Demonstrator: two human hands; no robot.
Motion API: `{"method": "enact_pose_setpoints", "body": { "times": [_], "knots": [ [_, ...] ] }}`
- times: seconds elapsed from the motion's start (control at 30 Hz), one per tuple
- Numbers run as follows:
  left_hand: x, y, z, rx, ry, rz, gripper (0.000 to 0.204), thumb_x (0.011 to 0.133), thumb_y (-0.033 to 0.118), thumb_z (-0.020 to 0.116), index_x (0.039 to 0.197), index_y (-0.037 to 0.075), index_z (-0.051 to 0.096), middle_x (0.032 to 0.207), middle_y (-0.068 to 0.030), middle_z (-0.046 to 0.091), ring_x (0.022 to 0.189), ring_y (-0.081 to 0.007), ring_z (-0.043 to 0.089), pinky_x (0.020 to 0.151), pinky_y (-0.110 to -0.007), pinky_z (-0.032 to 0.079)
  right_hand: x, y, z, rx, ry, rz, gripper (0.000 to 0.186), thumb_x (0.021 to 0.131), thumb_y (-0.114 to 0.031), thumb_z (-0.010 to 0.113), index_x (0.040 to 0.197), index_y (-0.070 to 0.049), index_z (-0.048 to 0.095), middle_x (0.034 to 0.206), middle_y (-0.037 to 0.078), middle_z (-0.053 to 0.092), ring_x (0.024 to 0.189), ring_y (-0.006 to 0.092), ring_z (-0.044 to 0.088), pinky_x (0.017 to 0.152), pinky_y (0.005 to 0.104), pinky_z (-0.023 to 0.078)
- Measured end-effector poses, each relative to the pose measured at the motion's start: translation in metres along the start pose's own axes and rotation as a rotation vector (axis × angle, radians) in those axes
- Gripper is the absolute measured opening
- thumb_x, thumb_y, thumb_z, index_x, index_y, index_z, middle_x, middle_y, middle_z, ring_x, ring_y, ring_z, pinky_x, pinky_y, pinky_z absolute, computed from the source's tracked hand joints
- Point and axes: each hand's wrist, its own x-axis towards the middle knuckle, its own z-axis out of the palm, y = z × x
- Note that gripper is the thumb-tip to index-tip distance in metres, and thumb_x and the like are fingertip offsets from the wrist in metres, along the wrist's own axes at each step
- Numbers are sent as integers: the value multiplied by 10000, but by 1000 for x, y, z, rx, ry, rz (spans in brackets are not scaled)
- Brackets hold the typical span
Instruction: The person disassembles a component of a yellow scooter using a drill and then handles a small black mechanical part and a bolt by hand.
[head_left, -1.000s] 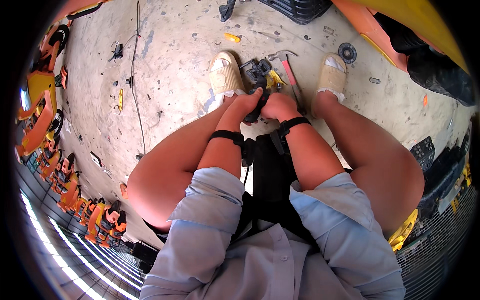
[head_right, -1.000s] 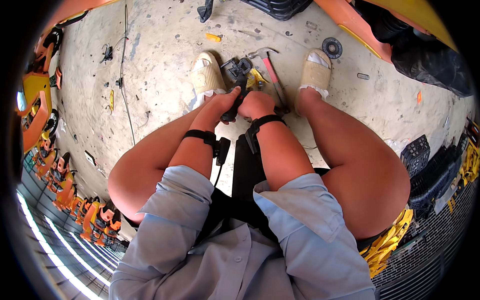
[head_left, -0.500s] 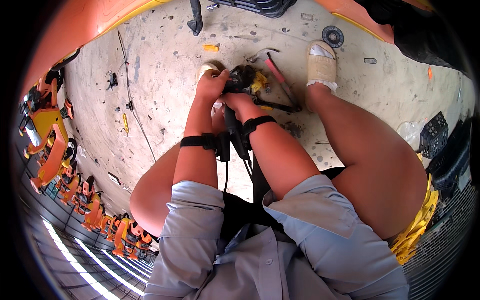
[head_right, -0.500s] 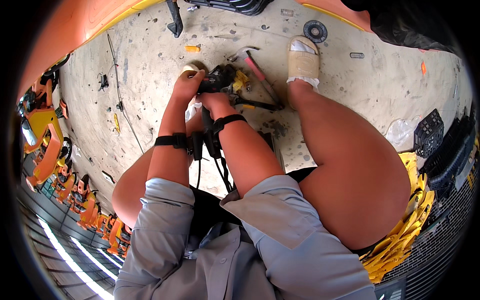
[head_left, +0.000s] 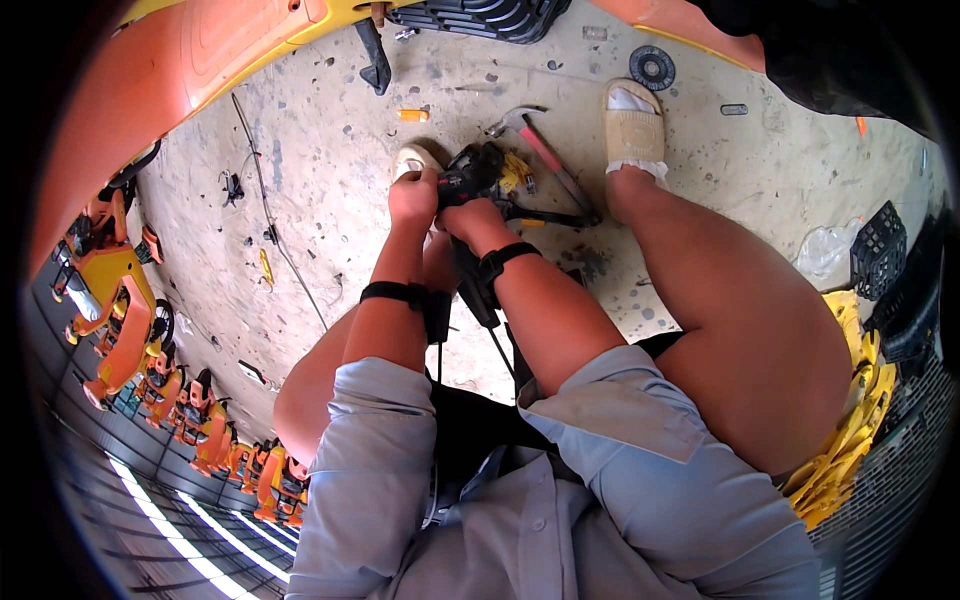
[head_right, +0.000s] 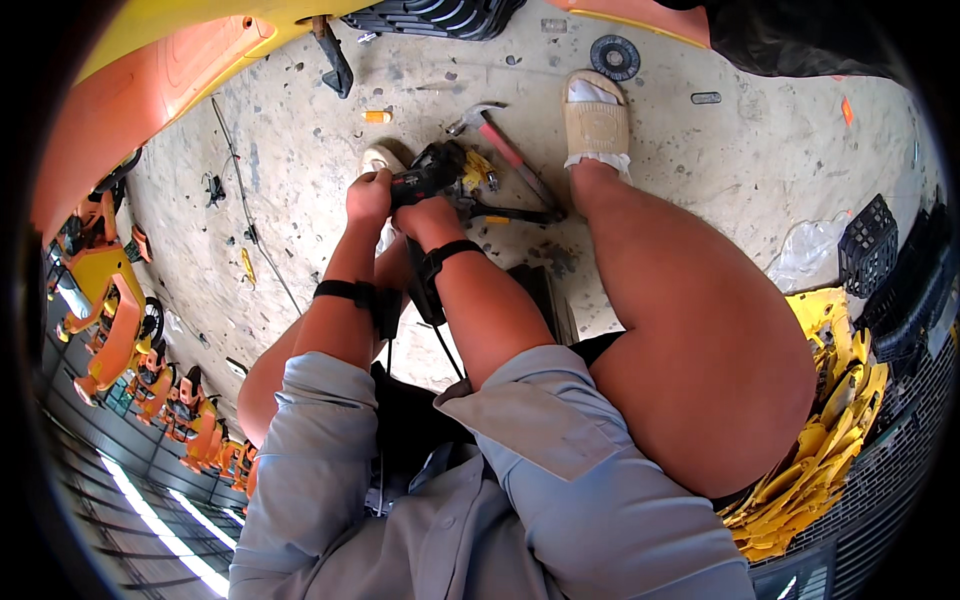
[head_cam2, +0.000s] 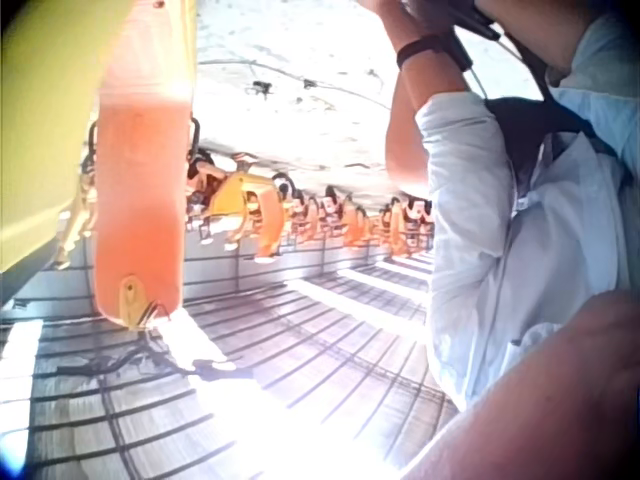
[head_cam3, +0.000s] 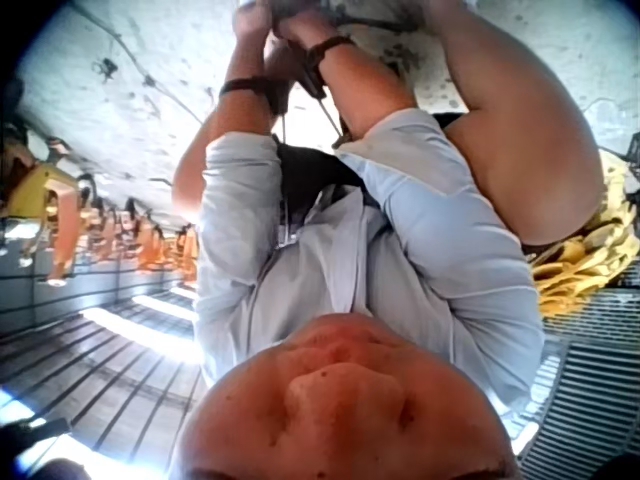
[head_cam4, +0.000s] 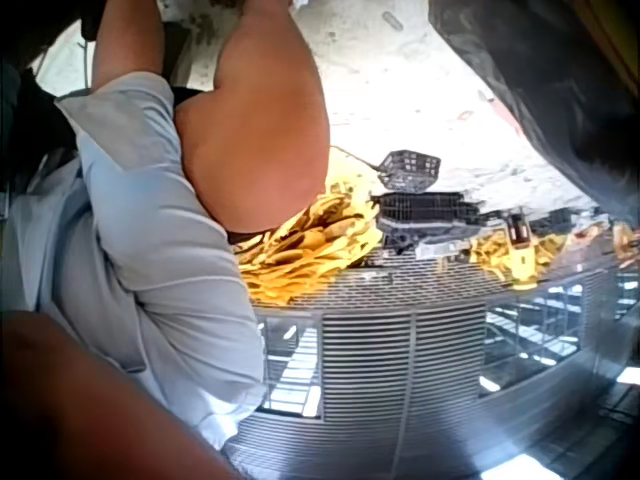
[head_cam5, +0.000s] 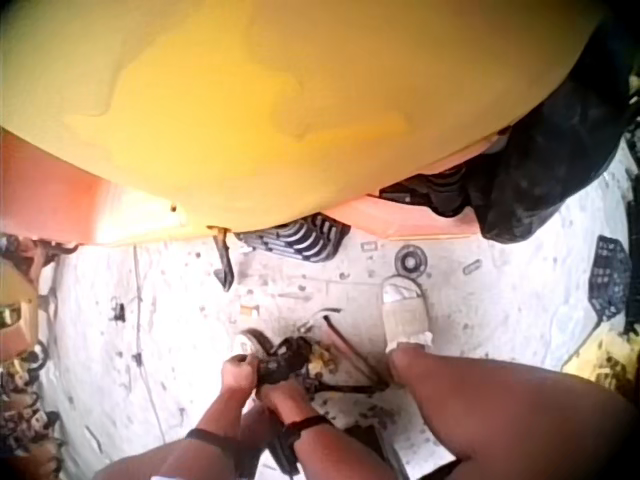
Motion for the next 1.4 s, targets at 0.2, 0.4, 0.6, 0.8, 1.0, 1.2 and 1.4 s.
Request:
{"method": "enact_pose_setpoints", "body": {
  "times": [0.2,0.4,0.6,0.8,1.0,1.2,1.4],
  "knots": [
    [-47,-24,9,49,-138,-142,589,976,489,519,1073,-45,747,967,-217,738,864,-294,734,758,-396,565,-18,16,-31,-412,-78,37,462,690,-273,775,1098,-58,764,1172,194,729,1129,323,698,949,393,549],
    [-82,-34,29,14,-193,-23,647,1006,545,500,1053,-68,701,896,-210,719,661,-284,725,564,-377,608,-21,42,-43,-570,-15,-118,431,698,-309,799,1047,-58,774,1102,187,746,1067,333,715,922,409,563],
    [-121,-51,89,-218,-415,-214,739,993,591,552,1156,-128,506,822,-186,650,546,-253,696,435,-377,595,0,85,-70,-991,192,-396,225,733,-267,751,903,-124,782,939,146,759,946,322,737,777,446,570],
    [-123,-63,144,-432,-274,-287,719,947,573,648,1075,-130,568,873,-191,674,694,-262,723,538,-376,596,21,103,-79,-1047,315,-528,132,729,-275,744,792,-160,763,847,112,750,847,309,738,758,468,534],
    [-93,-77,127,-150,-214,-167,811,852,611,743,1123,-142,612,959,-202,707,918,-262,716,775,-363,547,17,101,-66,-1021,295,-531,117,737,-250,725,785,-149,761,843,123,748,864,316,737,758,465,537],
    [-96,-68,126,-352,-240,-279,733,870,576,741,1154,-89,615,926,-167,701,784,-250,718,659,-374,577,13,95,-75,-971,197,-469,150,737,-240,724,818,-120,762,881,144,751,894,347,730,797,461,560],
    [-97,-37,100,-326,-369,-323,572,899,480,733,1112,-37,613,851,-139,684,606,-222,692,505,-400,596,2,75,-84,-871,9,-292,274,744,-260,733,969,-111,781,1040,168,750,1016,352,715,882,455,563]
  ]
}}
